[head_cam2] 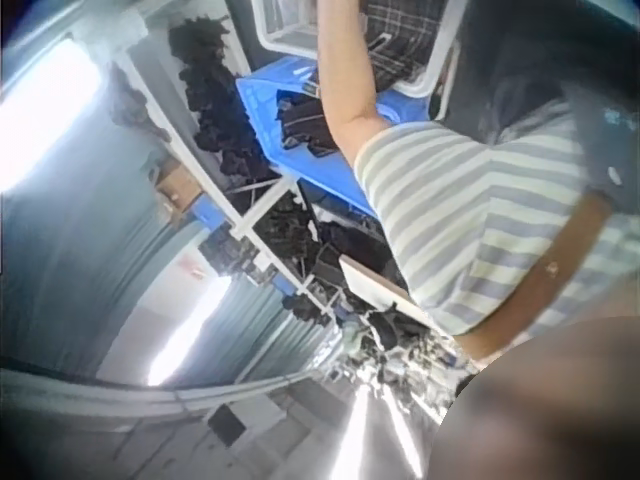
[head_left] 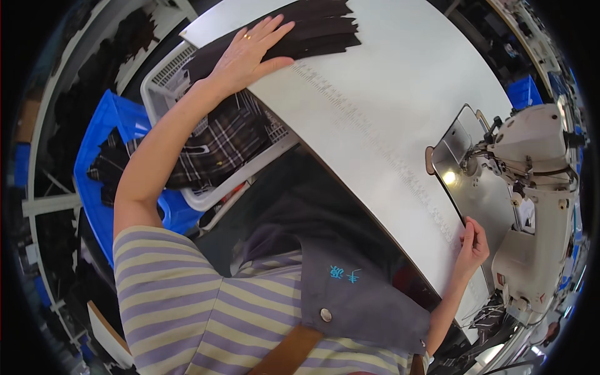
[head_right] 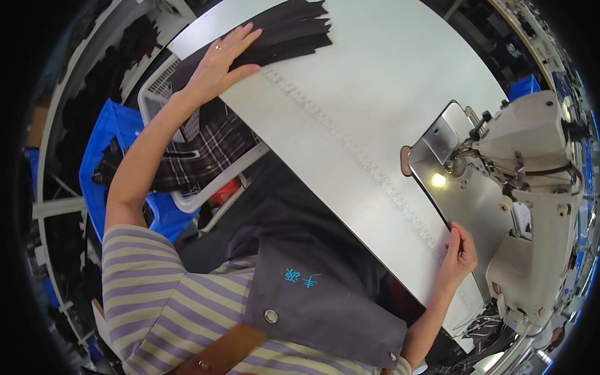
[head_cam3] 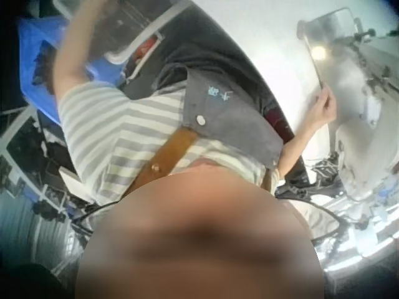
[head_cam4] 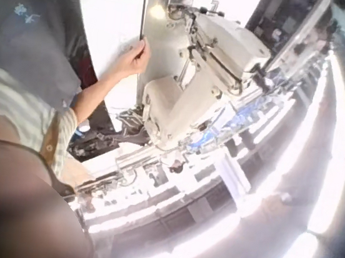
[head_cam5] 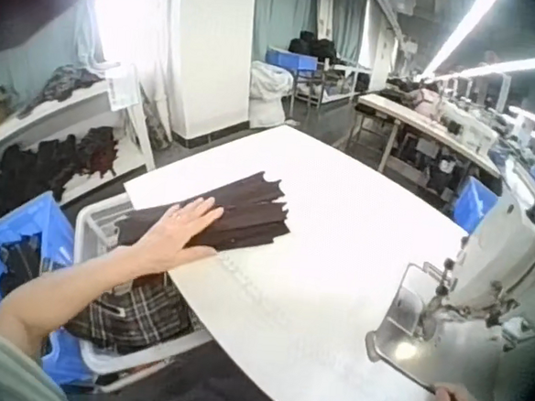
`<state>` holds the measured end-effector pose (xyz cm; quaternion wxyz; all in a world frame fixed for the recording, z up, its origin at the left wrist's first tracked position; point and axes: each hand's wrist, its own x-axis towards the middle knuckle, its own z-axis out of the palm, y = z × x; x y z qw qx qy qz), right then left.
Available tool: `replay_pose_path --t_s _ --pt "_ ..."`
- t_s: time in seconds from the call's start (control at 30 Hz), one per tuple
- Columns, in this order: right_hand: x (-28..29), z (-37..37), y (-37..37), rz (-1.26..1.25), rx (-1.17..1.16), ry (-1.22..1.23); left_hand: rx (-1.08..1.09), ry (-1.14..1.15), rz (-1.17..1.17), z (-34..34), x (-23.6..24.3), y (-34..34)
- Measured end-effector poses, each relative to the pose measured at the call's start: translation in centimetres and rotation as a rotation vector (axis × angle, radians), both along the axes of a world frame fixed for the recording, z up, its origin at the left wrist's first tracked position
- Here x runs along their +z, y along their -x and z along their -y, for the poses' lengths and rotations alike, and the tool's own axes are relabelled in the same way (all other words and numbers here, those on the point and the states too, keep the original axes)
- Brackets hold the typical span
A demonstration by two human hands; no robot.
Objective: The recorder uses an industrial sewing machine to attach zippers to plaid fabric pieces.
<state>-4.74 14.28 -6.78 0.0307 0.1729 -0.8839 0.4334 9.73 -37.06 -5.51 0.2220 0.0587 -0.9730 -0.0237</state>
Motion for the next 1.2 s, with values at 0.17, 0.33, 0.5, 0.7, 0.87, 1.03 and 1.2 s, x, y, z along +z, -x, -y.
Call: replay_pose_path --t_s 0.17,0.33,0.5,0.7,0.87,1.03,1.2 --pt "-0.5 -1.0 0.1 -0.027 -0.007 -0.003 -0.055 -0.480 -0.275 -3.6 -3.3 -8.6" --pt "-0.4 -1.0 0.4 -0.035 0.007 -0.043 0.311 -0.408 0.300 -1.5 -15.0 -14.0" --pt "-0.5 -1.1 0.3 -0.048 0.004 -0.012 0.483 -0.296 0.667 2.7 -21.9 -13.4" --pt "-0.3 -1.1 0.2 -0.053 0.041 -0.032 0.565 -0.433 0.367 4.3 -22.9 -14.0" --pt "0.0 -0.5 -0.1 -0.064 0.028 0.001 1.077 -1.506 -0.543 5.7 -15.3 -17.7" --pt "1.5 1.4 -1.7 0.011 0.163 -0.004 0.384 -1.099 -0.674 -2.0 -4.0 -20.3" --pt "2.0 9.6 -8.5 0.230 0.775 0.103 -0.023 -1.540 -0.210 -14.5 1.7 -10.2"
